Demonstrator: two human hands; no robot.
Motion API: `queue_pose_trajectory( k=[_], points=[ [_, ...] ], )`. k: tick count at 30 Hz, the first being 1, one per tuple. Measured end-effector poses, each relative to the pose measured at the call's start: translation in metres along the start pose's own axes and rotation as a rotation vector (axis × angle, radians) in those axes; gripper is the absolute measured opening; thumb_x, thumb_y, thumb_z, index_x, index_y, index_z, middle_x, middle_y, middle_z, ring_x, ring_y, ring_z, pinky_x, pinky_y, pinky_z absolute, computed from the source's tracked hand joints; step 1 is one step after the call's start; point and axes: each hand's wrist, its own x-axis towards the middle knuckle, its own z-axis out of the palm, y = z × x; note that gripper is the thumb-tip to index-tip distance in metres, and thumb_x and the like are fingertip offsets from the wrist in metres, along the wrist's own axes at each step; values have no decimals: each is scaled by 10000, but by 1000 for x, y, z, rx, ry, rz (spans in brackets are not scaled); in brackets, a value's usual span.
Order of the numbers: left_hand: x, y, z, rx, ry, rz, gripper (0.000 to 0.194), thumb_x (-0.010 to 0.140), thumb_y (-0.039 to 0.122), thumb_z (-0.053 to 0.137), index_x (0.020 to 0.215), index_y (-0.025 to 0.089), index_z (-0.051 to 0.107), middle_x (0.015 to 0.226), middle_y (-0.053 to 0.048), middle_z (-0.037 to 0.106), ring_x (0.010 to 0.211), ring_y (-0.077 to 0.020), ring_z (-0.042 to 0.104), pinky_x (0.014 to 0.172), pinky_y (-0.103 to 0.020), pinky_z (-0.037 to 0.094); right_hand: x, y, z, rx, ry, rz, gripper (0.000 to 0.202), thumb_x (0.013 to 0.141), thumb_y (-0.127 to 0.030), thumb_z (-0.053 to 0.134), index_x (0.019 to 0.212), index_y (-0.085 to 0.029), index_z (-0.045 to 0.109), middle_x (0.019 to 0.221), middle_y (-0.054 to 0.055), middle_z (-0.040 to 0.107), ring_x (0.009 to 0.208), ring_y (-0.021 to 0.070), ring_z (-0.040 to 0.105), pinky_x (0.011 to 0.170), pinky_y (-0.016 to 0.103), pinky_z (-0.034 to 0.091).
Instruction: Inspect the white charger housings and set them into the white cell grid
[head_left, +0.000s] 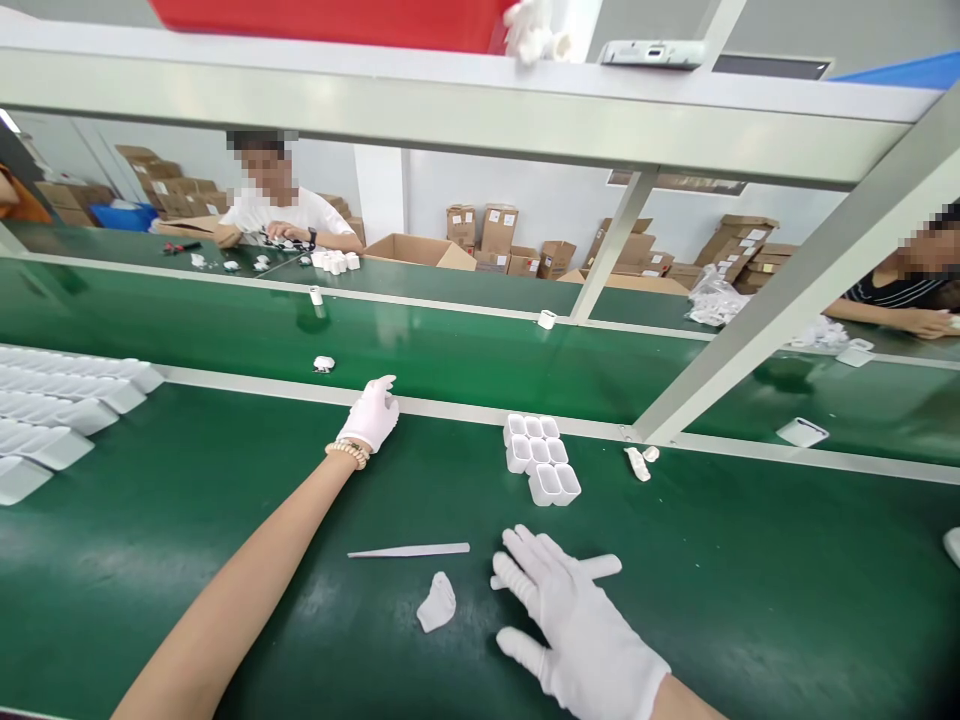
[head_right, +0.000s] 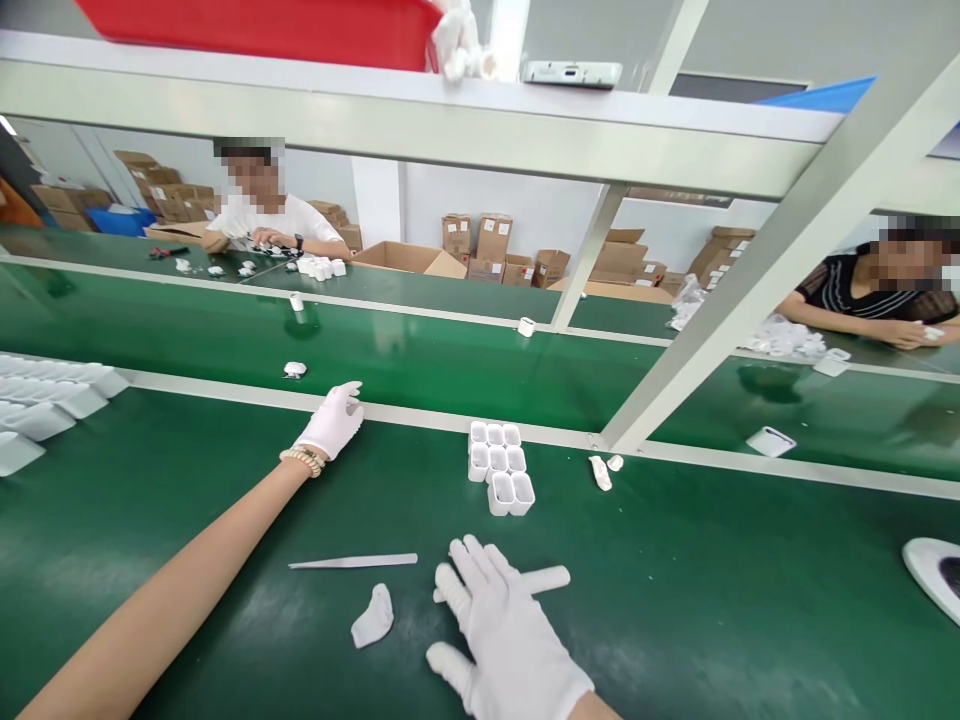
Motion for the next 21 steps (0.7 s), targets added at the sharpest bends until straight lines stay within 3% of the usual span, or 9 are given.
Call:
queue_pose_trajectory(
  k=[3, 6, 9, 13, 15, 21],
  points=[
    [0, 2, 0, -5, -8, -13, 545, 875, 162, 532, 1416, 217, 503, 1297, -131, 623, 1162, -283, 668, 1071, -457, 512, -2, 7, -5, -43, 11, 80, 607, 944, -528, 538, 1393, -129, 621, 1463, 158, 553, 1353, 376, 537, 1071, 509, 534],
    [0, 3, -1, -6, -25, -25, 543, 882, 167, 523, 1423, 207, 495, 1316, -139, 615, 1180, -291, 659, 1088, -471, 497, -5, 5, 4, -79, 18, 10, 649, 955, -579, 489, 1333, -82, 665, 1425, 196, 582, 1337, 408, 544, 1069, 532, 531],
    [-1, 3, -2, -7, -25, -23, 542, 882, 171, 526, 1421, 218, 495, 1317, -131, 617, 1183, -287, 658, 1093, -462, 493, -3, -3, 16, -96, 22, -45, 765, 952, -633, 457, 1374, -12, 603, 1453, 251, 536, 1360, 449, 505, 1086, 593, 495],
    [-1, 1, -2, -7, -20, -9, 548, 880, 175, 538, 1423, 233, 494, 1321, -124, 617, 1174, -279, 663, 1089, -449, 497, 7, -9, 21, -122, 15, 39, 839, 924, -660, 500, 1419, 16, 540, 1492, 280, 480, 1409, 476, 426, 1127, 664, 410],
    [-1, 1, -2, -5, -20, -5, 549, 880, 173, 538, 1424, 230, 493, 1323, -126, 617, 1175, -277, 662, 1093, -451, 493, 7, -7, 21, -130, 21, 47, 806, 931, -645, 500, 1413, -1, 557, 1486, 264, 498, 1406, 469, 437, 1133, 660, 405],
    [-2, 3, -1, 10, -12, 0, 559, 872, 163, 547, 1424, 235, 496, 1291, -122, 635, 1165, -284, 667, 1083, -455, 500, -13, -2, 19, -171, 120, -122, 614, 1023, -497, 367, 1286, -46, 690, 1375, 221, 627, 1284, 411, 599, 1056, 575, 512]
  ],
)
